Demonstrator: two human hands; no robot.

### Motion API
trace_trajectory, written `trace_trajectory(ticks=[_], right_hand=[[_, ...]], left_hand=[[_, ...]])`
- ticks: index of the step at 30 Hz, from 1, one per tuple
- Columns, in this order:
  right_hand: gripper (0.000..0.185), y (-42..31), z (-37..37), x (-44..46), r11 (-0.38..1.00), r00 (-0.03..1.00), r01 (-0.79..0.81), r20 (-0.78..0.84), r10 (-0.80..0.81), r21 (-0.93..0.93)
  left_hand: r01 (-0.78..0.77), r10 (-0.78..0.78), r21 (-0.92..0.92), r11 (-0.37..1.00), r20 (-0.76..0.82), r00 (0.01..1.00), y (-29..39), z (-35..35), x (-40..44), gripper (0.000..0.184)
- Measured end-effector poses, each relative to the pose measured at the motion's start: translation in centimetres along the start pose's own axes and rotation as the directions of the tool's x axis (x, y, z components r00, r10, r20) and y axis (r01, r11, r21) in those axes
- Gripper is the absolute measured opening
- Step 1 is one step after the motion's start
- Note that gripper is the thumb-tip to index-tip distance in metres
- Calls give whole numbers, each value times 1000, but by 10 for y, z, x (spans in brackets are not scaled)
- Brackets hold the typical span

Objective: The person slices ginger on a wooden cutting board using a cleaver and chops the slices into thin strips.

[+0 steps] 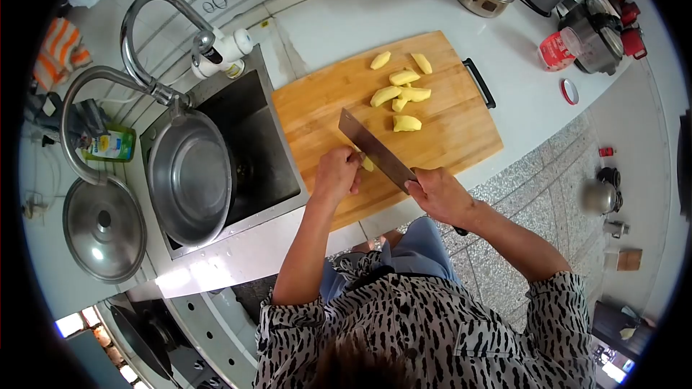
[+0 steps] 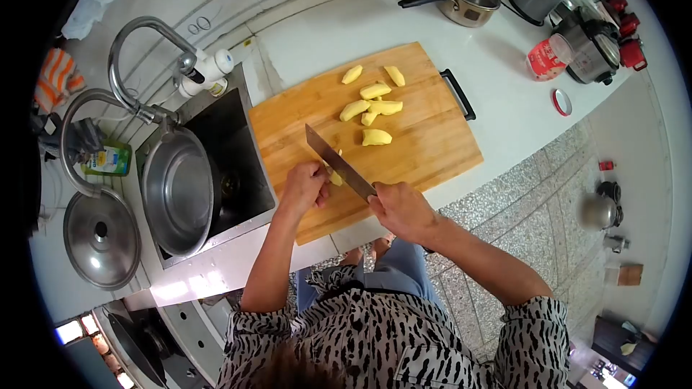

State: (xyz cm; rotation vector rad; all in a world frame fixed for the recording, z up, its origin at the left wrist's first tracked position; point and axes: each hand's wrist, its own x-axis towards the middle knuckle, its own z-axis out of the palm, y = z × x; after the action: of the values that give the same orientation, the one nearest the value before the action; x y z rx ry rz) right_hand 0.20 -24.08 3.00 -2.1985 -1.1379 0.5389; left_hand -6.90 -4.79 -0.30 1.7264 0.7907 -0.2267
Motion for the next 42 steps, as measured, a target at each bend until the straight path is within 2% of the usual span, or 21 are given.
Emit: trace_trajectory(ticks=[4,7,10,12,14,20,23,26,28,35,38,40,42], right_hand=[[19,3,-8,3,997,999,49,4,-49,-57],[18,2,-12,7,997,996,29,91,-23,-67],[17,3,4,11,999,990,37,132,-40,29],[17,0,22,9,995,1000,4,-6,-5,-97],[17,-2,22,10,997,1000,-22,-15,21,-73],[19,-2,2,1,997,997,-72,23,73,-19],[20,-7,-8,-2,996,996,-72,41,74,-59],[19,-12,-12,-1,993,992,-86,91,93,-79],[19,-10,-12,-1,993,993,-41,107,52,-109],[17,1,-8,9,991,993,73,98,-62,-109],[18,-1,12,12,996,993,-5,119,16,-89],[19,-4,21,11,993,998,-46,31,50,-112],[19,-6,15,11,994,998,-58,27,61,-89]], left_hand=[[5,-5,-13,1000,12,1000,-2,0,1,24],[-15,14,16,1000,14,1000,0,-1,0,24],[-14,14,18,1000,2,1000,-2,1,1,24],[-46,46,43,998,-4,999,-4,2,2,24],[-79,80,71,994,-9,997,-5,2,0,24],[-31,31,-16,999,-12,999,2,0,-7,24],[-37,37,1,999,-15,999,1,3,-7,23],[-94,97,98,991,-26,995,-6,3,-5,22],[-78,84,162,984,-32,996,-2,2,-5,21],[-30,34,162,986,-25,999,4,0,-5,21],[-56,63,216,975,-23,998,2,0,-3,20],[-110,117,237,965,-16,993,-4,1,0,19],[-105,111,245,964,-10,994,-4,0,-1,19]])
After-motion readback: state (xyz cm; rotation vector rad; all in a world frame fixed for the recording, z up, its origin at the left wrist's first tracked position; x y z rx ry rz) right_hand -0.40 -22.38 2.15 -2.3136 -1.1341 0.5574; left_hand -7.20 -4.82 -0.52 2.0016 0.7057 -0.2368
